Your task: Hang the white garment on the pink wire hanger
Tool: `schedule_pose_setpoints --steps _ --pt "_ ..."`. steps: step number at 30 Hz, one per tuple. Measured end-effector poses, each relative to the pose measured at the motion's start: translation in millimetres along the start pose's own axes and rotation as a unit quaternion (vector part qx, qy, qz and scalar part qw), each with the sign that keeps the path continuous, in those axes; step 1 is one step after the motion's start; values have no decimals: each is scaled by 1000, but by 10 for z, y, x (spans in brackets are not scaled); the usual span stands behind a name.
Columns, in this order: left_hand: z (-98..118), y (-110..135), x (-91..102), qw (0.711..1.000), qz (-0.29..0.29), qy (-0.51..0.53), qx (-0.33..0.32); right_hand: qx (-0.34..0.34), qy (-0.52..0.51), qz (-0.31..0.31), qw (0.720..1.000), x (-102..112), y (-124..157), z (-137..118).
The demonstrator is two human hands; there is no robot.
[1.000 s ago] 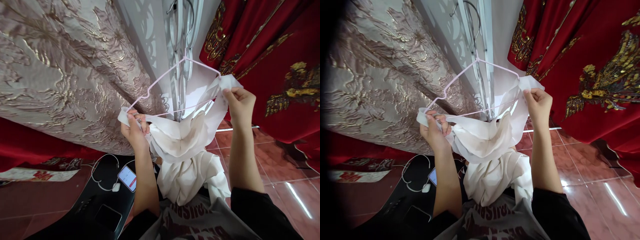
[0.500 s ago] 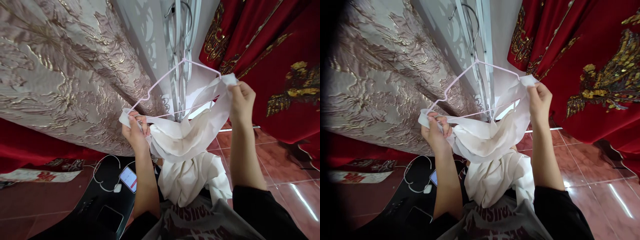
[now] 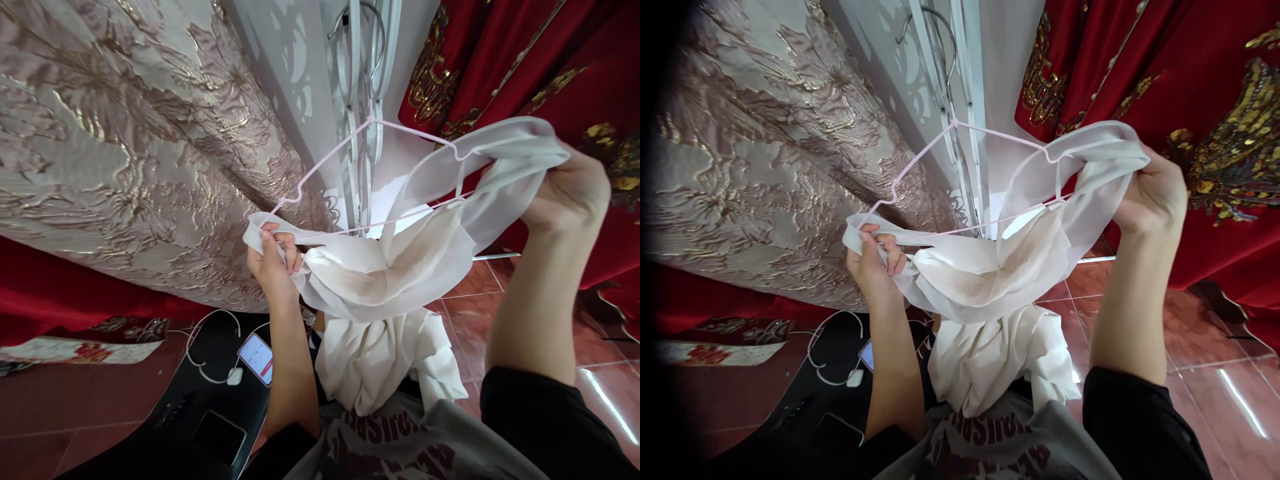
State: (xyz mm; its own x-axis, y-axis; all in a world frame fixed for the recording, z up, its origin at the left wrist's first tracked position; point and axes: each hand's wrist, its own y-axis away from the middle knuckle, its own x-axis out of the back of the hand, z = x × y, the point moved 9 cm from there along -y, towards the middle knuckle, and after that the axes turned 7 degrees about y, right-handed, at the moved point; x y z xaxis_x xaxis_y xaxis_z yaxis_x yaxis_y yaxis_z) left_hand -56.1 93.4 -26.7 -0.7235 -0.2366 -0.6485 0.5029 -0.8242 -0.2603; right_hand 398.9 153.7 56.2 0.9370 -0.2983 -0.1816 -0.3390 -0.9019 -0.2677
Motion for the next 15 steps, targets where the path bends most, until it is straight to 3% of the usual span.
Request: schedule_pose_setpoints --steps 7,11,15 --pt "5 -50 29 1000 5 12 16 -104 -65 12 992 36 763 375" --pt "12 -51 30 1000 -1 13 27 -160 -106 20 981 111 823 503" --pt "18 -59 29 999 -7 22 23 -213 -138 36 966 370 788 665"
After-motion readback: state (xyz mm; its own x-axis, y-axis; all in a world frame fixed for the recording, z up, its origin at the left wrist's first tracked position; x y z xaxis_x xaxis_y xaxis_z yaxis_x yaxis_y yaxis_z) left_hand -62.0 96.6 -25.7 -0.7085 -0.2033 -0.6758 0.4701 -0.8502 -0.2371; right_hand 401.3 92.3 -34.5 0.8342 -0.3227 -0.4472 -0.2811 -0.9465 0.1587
